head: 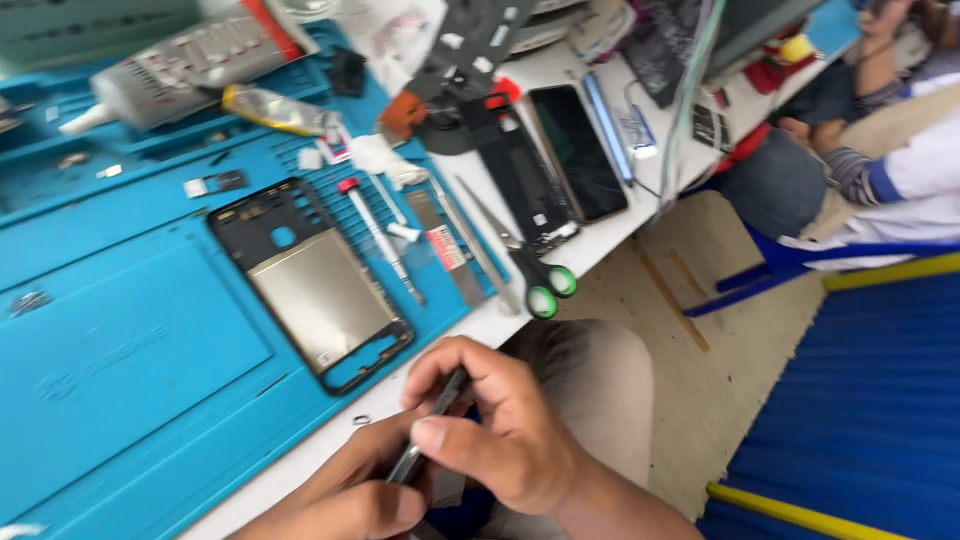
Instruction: Disassembling a smartphone by prying off the back cover and inspecting internal parts
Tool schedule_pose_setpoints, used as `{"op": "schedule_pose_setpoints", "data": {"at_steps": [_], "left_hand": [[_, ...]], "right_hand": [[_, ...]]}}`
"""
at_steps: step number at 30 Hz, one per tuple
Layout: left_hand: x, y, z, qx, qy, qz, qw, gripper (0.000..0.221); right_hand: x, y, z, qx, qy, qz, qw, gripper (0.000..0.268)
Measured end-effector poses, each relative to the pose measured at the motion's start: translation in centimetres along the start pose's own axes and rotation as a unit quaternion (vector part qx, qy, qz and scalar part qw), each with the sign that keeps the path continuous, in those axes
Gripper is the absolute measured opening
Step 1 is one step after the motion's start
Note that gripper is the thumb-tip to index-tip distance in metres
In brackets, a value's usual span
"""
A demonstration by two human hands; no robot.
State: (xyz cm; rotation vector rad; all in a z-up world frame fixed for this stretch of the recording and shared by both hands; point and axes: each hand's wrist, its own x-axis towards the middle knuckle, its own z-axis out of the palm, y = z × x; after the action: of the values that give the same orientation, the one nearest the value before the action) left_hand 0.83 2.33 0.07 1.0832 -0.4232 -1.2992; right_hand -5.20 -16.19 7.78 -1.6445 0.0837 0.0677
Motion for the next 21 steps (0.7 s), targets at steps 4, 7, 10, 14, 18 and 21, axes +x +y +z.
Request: {"op": "schedule_pose_setpoints", "data": {"at_steps": [4,7,10,14,18,21], "left_hand": [[0.6,-0.5,0.4,-0.04,-0.008,-0.026,0.999,0.078],[0.1,-0.6,1.0,-0.14,0.12,-0.15,0.971,0.086],[0.2,-0.3,1.3,-0.151,0.154,-0.182,0.959,0.083],[0.4,-1.0,1.0,-0.158,0.144,-0.173,0.961,0.083],[0.7,-1.2,1.0,-0.161,0.139,-0.169,0.962,0.082],[0.5,-1.3,1.1,-0.159,0.143,-0.159,0.964,0.081]], "right_hand": [[-0.1,-0.5,-0.1,-0.014,-0.004,-0.003,1.0,0.036],[-0.1,-0.6,-0.1,-0.02,0.0,0.0,1.0,0.032],[-0.2,-0.4,0.1,-0.011,0.002,0.007,1.0,0.031],[-0.2,-0.1,0.2,-0.014,0.006,0.007,1.0,0.033],[-0.3,0.6,0.2,-0.017,0.009,0.009,1.0,0.035],[-0.5,0.9,0.2,-0.018,0.013,0.025,0.999,0.036]]}}
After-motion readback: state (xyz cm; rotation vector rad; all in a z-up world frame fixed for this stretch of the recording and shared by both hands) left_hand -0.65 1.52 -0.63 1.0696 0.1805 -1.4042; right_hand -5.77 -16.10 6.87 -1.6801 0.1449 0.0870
